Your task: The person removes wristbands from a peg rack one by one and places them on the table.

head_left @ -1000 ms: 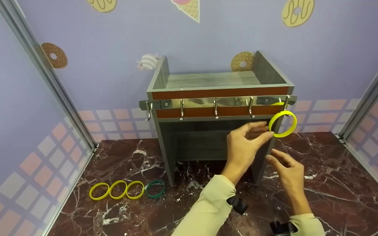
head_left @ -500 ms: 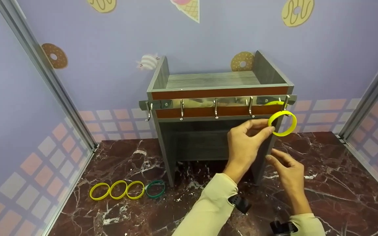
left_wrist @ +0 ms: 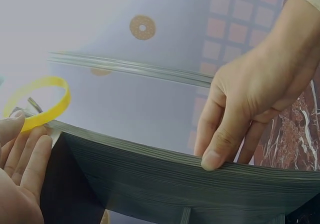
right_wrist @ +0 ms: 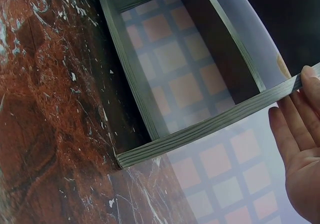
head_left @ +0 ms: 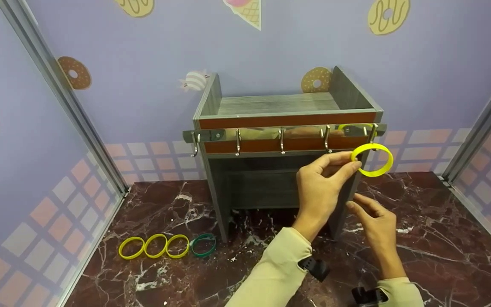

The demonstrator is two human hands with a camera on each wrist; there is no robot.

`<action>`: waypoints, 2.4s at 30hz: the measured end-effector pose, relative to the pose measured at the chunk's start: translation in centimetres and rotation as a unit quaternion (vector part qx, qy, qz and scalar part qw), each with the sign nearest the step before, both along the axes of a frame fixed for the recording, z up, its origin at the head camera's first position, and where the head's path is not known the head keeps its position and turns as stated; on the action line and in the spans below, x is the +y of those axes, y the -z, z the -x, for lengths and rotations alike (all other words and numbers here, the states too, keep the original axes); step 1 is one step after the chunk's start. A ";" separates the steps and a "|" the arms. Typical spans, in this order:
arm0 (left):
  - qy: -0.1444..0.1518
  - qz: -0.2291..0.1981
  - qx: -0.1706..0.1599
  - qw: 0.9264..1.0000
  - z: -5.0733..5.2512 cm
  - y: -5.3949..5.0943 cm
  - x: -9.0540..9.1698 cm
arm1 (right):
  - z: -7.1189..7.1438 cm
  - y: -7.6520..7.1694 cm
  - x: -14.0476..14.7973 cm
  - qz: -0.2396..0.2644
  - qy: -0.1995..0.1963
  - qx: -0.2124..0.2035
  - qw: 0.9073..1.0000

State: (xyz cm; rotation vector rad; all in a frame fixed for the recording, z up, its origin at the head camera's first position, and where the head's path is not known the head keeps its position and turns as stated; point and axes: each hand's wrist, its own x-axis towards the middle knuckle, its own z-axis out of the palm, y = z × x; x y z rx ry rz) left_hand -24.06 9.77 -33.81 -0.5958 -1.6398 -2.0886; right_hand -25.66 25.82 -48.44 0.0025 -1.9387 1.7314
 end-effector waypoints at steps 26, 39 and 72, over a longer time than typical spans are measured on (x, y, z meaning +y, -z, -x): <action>0.015 -0.044 0.010 0.999 -4.1 3.6 -3.5 | 0.0 0.2 0.1 -0.026 0.023 0.020 0.999; -0.059 -0.056 -0.053 0.995 -4.0 8.2 -7.9 | -0.1 0.1 0.0 -0.014 0.013 0.001 1.000; -0.260 -0.070 -0.173 0.947 -5.7 13.2 -24.3 | 0.1 0.2 -0.1 -0.011 0.014 -0.003 1.000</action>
